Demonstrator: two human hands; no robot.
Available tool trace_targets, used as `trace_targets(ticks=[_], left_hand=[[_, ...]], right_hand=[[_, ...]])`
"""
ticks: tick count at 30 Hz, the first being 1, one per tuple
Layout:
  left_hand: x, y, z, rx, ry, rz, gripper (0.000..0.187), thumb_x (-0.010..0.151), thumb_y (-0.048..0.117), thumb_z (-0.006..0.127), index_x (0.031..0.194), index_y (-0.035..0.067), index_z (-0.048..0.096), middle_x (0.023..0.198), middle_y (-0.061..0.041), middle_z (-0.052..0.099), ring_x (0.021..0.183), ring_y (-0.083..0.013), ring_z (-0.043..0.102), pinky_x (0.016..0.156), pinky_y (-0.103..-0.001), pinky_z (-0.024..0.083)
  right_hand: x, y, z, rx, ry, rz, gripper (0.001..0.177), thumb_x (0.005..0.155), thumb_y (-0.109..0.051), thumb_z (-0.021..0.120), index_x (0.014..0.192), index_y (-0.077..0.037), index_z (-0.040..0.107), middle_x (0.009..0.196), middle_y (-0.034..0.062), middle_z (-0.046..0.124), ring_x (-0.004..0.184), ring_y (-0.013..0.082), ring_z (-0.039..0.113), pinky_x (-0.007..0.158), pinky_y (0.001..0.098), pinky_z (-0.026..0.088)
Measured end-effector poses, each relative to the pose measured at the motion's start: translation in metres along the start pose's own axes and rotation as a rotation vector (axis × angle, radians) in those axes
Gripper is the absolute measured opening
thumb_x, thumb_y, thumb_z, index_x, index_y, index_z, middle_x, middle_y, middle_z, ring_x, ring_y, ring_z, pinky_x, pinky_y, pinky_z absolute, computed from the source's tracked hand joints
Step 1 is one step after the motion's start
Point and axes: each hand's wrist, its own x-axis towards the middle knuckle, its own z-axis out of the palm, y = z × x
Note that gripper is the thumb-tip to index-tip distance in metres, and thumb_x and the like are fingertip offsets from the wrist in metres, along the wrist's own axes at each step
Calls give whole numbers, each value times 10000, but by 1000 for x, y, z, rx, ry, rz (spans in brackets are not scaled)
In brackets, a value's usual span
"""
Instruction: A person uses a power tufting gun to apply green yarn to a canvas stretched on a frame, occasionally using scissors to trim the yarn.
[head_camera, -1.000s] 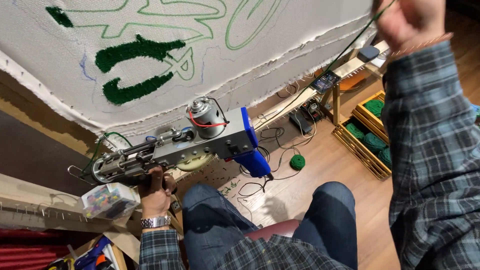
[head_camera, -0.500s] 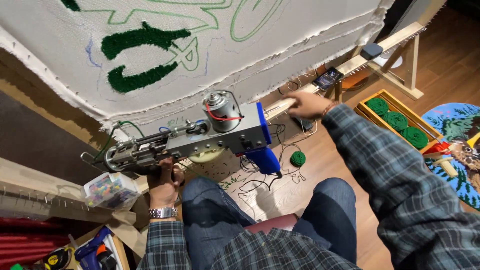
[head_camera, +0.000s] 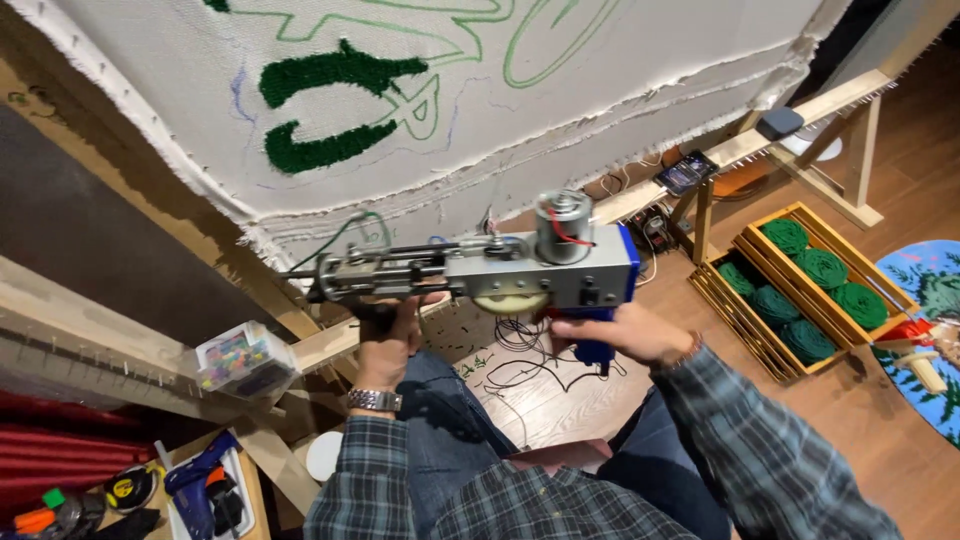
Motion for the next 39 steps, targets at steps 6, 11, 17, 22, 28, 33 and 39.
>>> trace_targets(ticks=[6,11,17,22,28,33,39], left_hand=[[6,8,28,93,-20,-124,246,1014,216,693,938,22,825,542,-124,699,249,-51,402,281,-167,307],[21,1,35,19,-16,-112,137,989,96,653,944,-1,740,875,-196,812,279,-65,475,298,-184,358],[42,40,46,99,-48,-276,288,1050,242,604,1022,7,767,834,-124,762,290,-77,426,326,-185,320],[48,46,41,132,-60,-376,227,1033,229,615,1136,108,777,1155,-118,832,332,-65,400,312,-216,294],[53,62,36,200,-102,-382,409,954,454,632,1054,91,792,1139,-59,836,350,-65,412,324,-202,305],[60,72,32,203,-140,-293,462,969,457,616,1086,45,789,1085,-58,831,365,-85,433,318,-188,359],[72,92,35,236,-192,-201,313,1044,345,606,1208,138,773,749,-85,715,440,-91,479,387,-241,386]], right_hand=[[-12,36,2,560,177,-252,265,891,-60,735,1091,112,717,737,283,669,635,352,704,581,513,642],[-25,-11,5,321,335,-160,233,865,-111,793,923,111,750,695,278,725,617,339,742,533,448,620],[-22,-22,2,282,381,150,288,836,-139,832,907,129,755,778,267,750,643,351,703,583,460,580],[-18,-34,8,255,390,174,248,875,-124,820,806,99,736,680,241,712,526,304,608,479,382,494],[-14,-35,7,274,327,134,179,905,-29,754,882,145,722,749,299,731,622,389,670,568,483,581],[-18,-62,18,501,333,193,326,924,78,624,1200,246,662,925,488,718,792,600,687,749,645,569],[-14,-49,16,464,334,-175,161,924,-15,720,847,79,614,650,187,573,483,290,505,451,431,462]])
